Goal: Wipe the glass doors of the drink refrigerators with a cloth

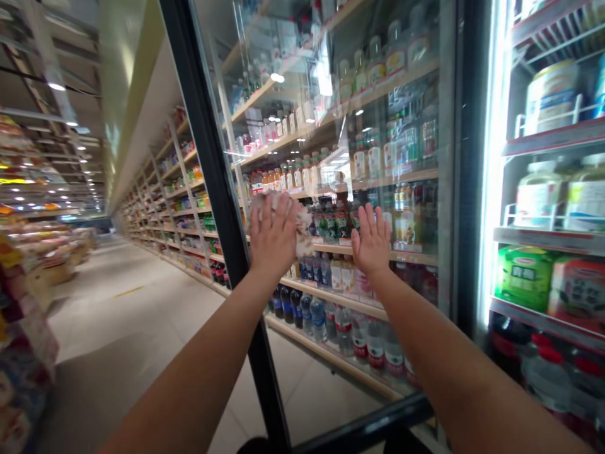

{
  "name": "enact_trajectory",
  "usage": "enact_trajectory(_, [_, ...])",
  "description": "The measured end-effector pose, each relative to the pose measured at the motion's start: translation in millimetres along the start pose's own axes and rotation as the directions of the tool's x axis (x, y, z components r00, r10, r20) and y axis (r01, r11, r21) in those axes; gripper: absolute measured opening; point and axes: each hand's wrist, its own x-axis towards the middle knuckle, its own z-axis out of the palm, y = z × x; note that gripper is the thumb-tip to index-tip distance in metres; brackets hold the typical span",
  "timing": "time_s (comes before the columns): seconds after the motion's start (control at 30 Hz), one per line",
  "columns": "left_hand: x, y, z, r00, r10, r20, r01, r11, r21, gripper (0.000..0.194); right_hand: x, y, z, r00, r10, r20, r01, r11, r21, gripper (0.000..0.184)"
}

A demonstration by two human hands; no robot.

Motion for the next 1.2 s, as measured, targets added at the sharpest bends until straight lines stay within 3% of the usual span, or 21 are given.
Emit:
enact_trajectory(0.1, [-9, 6, 0.7, 1.000, -0.016, -0.004, 0.016, 1.000, 0.008, 0.058, 0, 0, -2, 1.000, 0.004, 0.008, -0.004, 1.000, 0.002, 0.060])
enact_trajectory(0.2, [-47, 31, 14.4, 0.988, 0.150, 0.027, -0.151, 0.988, 0.030, 0.054, 0, 0, -3, 1.000, 0.011, 0.016, -0.011, 1.000, 0.008, 0.061])
enact_trajectory(0.3, [-85, 52, 28.9, 0.899, 0.427, 0.098, -0.430, 0.903, 0.017, 0.052, 0, 0, -2, 1.000, 0.011, 0.009, -0.011, 1.000, 0.017, 0.061])
enact_trajectory(0.4, [-93, 51, 33.1, 0.847, 0.518, 0.121, -0.522, 0.853, 0.001, 0.053, -1, 0, 0, 1.000, 0.007, -0.009, -0.006, 1.000, 0.017, 0.061])
enact_trajectory(0.5, [-65, 31, 23.6, 0.910, 0.405, 0.084, -0.409, 0.912, 0.034, 0.055, -1, 0, 2, 1.000, -0.003, -0.013, 0.003, 1.000, 0.011, 0.061])
enact_trajectory(0.6, [-26, 7, 7.1, 0.987, 0.159, 0.010, -0.159, 0.986, 0.053, 0.057, -1, 0, 2, 1.000, -0.007, -0.017, 0.007, 1.000, 0.000, 0.061])
enact_trajectory(0.67, [-8, -2, -1.0, 0.999, 0.043, -0.026, -0.042, 0.998, 0.042, 0.057, -2, 0, 1, 1.000, -0.006, -0.021, 0.006, 1.000, -0.005, 0.060])
enact_trajectory(0.73, [-6, -1, -2.8, 0.999, -0.008, -0.039, 0.009, 0.999, 0.039, 0.057, -2, 0, 0, 1.000, -0.003, -0.021, 0.003, 1.000, -0.001, 0.060])
enact_trajectory(0.83, [-38, 21, 7.6, 0.999, 0.051, -0.008, -0.051, 0.998, 0.047, 0.058, -2, 1, -2, 1.000, 0.001, -0.021, -0.001, 1.000, 0.016, 0.060])
enact_trajectory(0.9, [-77, 41, 19.7, 0.979, 0.198, 0.048, -0.200, 0.979, 0.036, 0.057, -2, 1, -2, 1.000, -0.003, -0.024, 0.004, 1.000, 0.021, 0.060])
enact_trajectory(1.03, [-152, 71, 41.6, 0.855, 0.492, 0.161, -0.496, 0.868, -0.020, 0.053, -2, 0, -2, 1.000, -0.003, -0.029, 0.004, 1.000, 0.018, 0.060])
enact_trajectory(1.1, [-165, 74, 47.4, 0.830, 0.533, 0.162, -0.535, 0.844, -0.036, 0.052, -1, -1, -1, 0.999, 0.006, -0.032, -0.005, 1.000, 0.011, 0.060])
enact_trajectory(1.2, [-142, 62, 45.5, 0.862, 0.493, 0.121, -0.494, 0.869, -0.016, 0.052, -1, -2, 0, 1.000, 0.010, -0.024, -0.010, 1.000, -0.002, 0.060])
